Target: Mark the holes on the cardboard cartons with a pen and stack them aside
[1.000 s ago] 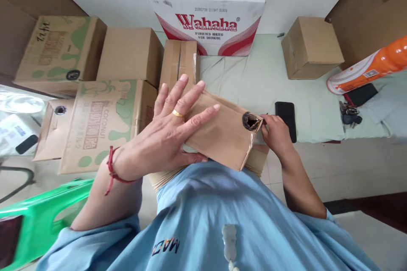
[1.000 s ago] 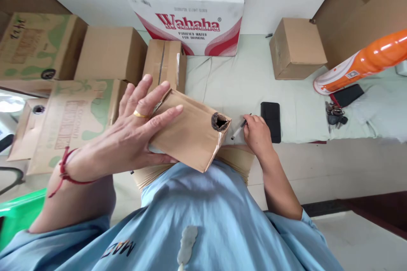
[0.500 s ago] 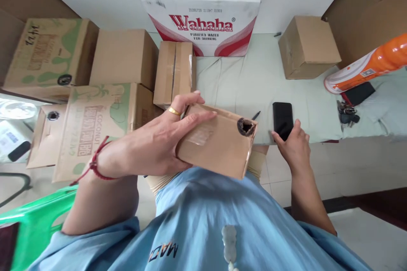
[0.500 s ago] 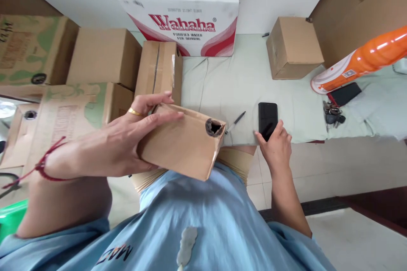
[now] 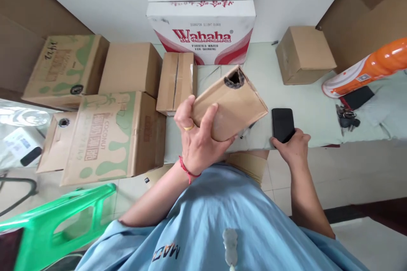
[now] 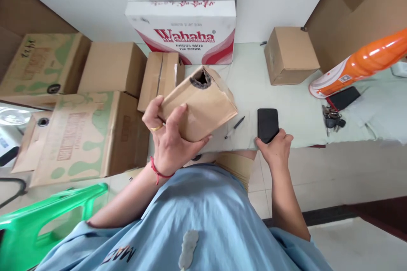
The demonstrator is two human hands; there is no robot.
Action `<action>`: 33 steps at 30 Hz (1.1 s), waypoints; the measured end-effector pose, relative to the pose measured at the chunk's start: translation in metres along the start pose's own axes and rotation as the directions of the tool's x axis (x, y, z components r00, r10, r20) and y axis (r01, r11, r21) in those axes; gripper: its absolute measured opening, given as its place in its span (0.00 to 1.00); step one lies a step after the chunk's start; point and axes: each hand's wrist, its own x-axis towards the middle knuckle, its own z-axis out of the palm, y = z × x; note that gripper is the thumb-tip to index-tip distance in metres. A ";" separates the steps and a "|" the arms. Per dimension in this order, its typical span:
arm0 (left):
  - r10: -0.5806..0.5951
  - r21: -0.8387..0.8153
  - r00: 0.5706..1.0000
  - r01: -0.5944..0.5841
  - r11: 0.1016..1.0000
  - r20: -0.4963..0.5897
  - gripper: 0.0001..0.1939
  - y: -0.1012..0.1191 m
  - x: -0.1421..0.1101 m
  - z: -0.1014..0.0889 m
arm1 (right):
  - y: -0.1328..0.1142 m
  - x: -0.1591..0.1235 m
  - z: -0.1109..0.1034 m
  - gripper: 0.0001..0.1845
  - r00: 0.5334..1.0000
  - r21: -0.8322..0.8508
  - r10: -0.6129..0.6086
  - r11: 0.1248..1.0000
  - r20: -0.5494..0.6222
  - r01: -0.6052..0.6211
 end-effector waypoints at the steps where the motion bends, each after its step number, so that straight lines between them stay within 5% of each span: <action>1: 0.015 -0.005 0.999 -0.014 1.000 0.033 0.52 0.000 -0.001 -0.001 | 0.001 0.000 -0.002 0.57 1.000 0.015 0.006 1.000 0.009 -0.006; 7: 0.127 -0.019 0.971 -0.125 0.992 0.202 0.53 -0.009 0.003 -0.016 | 0.006 0.013 -0.006 0.55 0.994 0.096 -0.001 0.995 0.111 -0.010; 12: 0.092 -0.034 0.974 -0.087 0.996 0.208 0.48 -0.029 0.012 -0.027 | 0.007 0.020 -0.009 0.59 0.996 0.451 -0.048 0.893 0.080 0.006; 18: 0.156 0.050 0.964 -0.171 0.984 0.215 0.35 -0.030 0.016 -0.046 | -0.017 -0.011 -0.030 0.57 0.987 0.595 -0.152 0.790 -0.046 0.149; 24: 0.231 0.104 0.935 -0.267 0.958 0.270 0.20 -0.018 0.025 -0.042 | -0.055 -0.045 -0.049 0.56 0.958 0.673 -0.267 0.691 -0.104 0.265; 33: 0.145 0.151 0.899 -0.225 0.963 0.412 0.29 0.000 0.025 -0.033 | -0.108 -0.099 -0.059 0.53 0.767 0.416 -0.415 0.662 -0.490 0.623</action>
